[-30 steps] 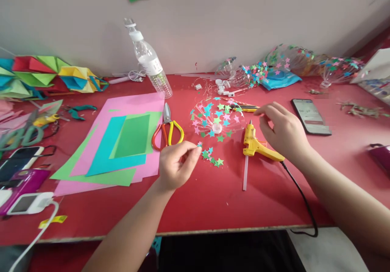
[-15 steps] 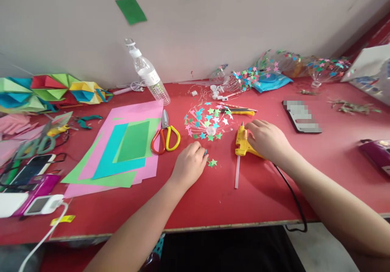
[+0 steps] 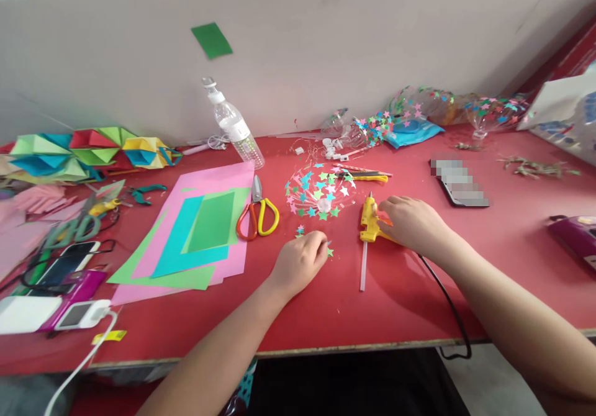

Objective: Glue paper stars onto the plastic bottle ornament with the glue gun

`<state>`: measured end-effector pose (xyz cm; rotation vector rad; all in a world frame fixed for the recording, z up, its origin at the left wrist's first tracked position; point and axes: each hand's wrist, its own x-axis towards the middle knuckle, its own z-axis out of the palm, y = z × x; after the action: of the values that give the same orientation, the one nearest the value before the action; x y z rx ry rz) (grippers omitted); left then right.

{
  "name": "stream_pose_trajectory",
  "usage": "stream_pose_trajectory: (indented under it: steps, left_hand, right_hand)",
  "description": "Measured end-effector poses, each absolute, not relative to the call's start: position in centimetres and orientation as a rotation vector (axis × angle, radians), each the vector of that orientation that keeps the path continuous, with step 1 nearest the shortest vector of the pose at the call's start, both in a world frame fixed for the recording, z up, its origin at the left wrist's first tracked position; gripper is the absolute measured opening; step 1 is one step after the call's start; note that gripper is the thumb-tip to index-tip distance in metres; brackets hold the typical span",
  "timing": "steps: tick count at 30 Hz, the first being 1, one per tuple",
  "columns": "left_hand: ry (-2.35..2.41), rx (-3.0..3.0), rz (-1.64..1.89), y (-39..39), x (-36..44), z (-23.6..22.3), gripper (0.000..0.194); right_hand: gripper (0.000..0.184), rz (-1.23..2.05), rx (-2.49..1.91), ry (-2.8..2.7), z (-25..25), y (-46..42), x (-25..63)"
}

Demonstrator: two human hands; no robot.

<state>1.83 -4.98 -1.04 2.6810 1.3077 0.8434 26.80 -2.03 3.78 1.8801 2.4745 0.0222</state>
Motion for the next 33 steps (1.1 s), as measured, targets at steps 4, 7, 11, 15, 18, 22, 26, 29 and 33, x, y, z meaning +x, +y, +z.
stream_pose_trajectory:
  steps: [4, 7, 11, 15, 18, 22, 26, 29, 33]
  left_hand:
    - [1.237, 2.385, 0.930, -5.4, 2.3, -0.7, 0.008]
    - [1.231, 2.196, 0.938, -5.3, 2.3, -0.6, 0.008]
    - [1.197, 2.133, 0.897, -5.2, 2.3, -0.7, 0.007]
    - [1.165, 2.120, 0.877, -5.2, 2.3, -0.8, 0.005]
    - [1.178, 2.098, 0.889, -5.1, 2.2, -0.8, 0.006]
    - [1.235, 1.987, 0.900, -4.7, 2.1, -1.1, 0.009]
    - [1.274, 1.862, 0.893, -4.4, 2.0, -1.1, 0.010]
    - [1.277, 1.803, 0.887, -4.3, 2.0, -1.0, 0.010]
    - [1.279, 1.761, 0.882, -4.4, 2.0, -0.9, 0.009]
  right_hand:
    - [0.030, -0.034, 2.020, 2.737, 3.2, -1.9, 26.3]
    - [0.047, -0.256, 2.009, 3.015, 2.3, -1.6, 25.6]
    - [0.060, -0.384, 1.898, 3.178, 1.6, -1.5, 25.0]
    - [0.050, -0.438, 1.844, 3.260, 1.8, -2.1, 24.5]
    - [0.046, -0.509, 1.849, 3.286, 2.4, -2.7, 24.0]
    - [0.042, -0.585, 1.840, 3.269, 2.9, -3.3, 23.5]
    - [0.038, -0.605, 1.834, 3.276, 3.0, -3.8, 23.2]
    - [0.034, -0.606, 1.869, 3.246, 3.3, -3.9, 23.2]
    - [0.022, -0.208, 2.071, 3.009, 4.3, -3.8, 24.3]
